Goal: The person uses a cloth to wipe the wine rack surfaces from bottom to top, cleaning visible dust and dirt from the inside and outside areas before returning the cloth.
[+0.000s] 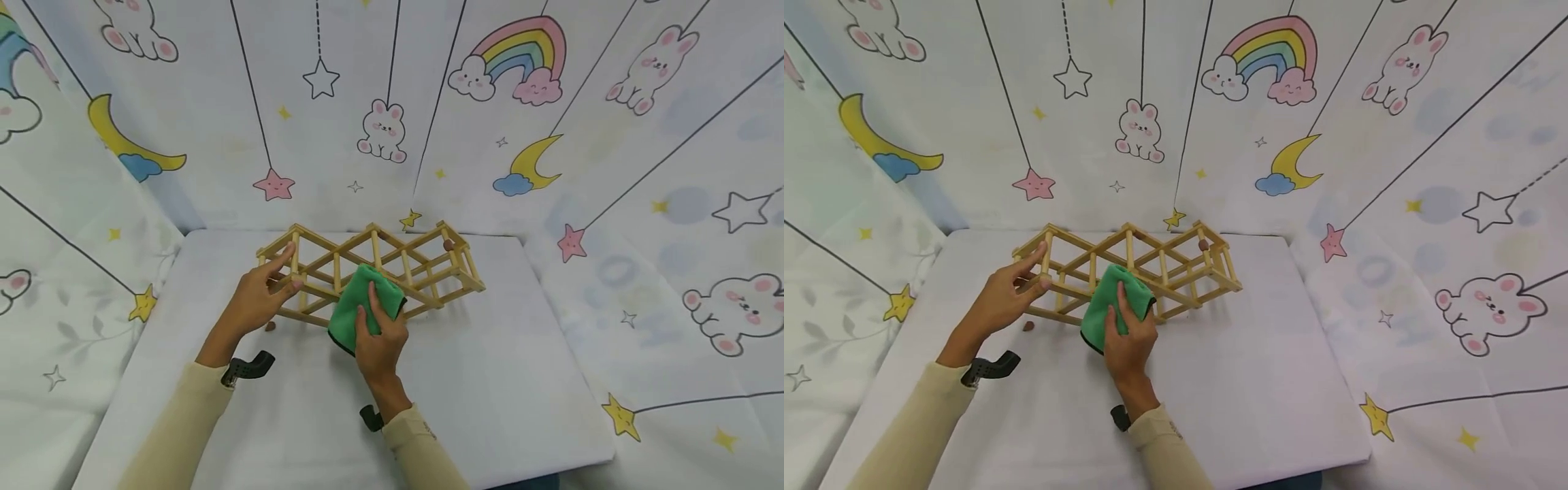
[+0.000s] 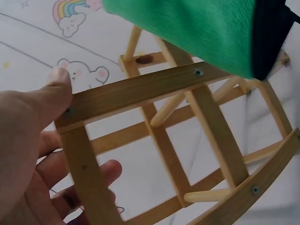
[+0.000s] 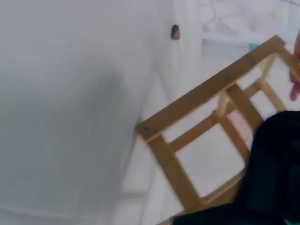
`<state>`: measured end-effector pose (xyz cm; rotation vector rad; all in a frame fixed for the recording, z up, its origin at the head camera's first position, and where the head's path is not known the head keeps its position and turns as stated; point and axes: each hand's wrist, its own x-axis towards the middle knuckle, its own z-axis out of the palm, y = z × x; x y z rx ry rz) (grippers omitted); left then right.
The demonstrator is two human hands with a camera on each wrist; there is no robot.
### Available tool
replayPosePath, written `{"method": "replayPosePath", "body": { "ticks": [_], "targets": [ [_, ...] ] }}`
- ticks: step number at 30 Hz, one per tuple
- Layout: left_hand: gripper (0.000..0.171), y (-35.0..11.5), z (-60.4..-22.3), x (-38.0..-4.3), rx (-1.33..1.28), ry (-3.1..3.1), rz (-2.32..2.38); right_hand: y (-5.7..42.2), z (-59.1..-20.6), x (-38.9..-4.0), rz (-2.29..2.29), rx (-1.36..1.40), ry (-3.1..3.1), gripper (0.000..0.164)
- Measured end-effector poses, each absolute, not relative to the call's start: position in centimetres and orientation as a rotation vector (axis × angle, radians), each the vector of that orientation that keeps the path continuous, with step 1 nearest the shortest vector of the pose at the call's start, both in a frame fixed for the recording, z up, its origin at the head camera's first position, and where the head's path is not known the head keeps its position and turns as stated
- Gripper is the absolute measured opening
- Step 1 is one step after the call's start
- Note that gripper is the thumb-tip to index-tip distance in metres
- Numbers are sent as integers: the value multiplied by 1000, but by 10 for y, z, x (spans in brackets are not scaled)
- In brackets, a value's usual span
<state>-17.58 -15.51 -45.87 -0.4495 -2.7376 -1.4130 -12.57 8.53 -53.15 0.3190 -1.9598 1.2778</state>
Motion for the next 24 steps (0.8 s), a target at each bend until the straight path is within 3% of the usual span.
{"method": "replayPosePath", "body": {
  "ticks": [8, 16, 24],
  "targets": [
    [47, -173, -443, -200, -506, -2642, -1354, 83, -536, -117, 1382, 438, -2185, 48],
    [49, -187, -424, -242, -614, -2734, -1423, 57, -506, -135, 1303, 714, -2097, 45],
    [50, -185, -426, -260, -764, -2922, -1538, 73, -526, -137, 840, 501, -2302, 46]
  ]
}}
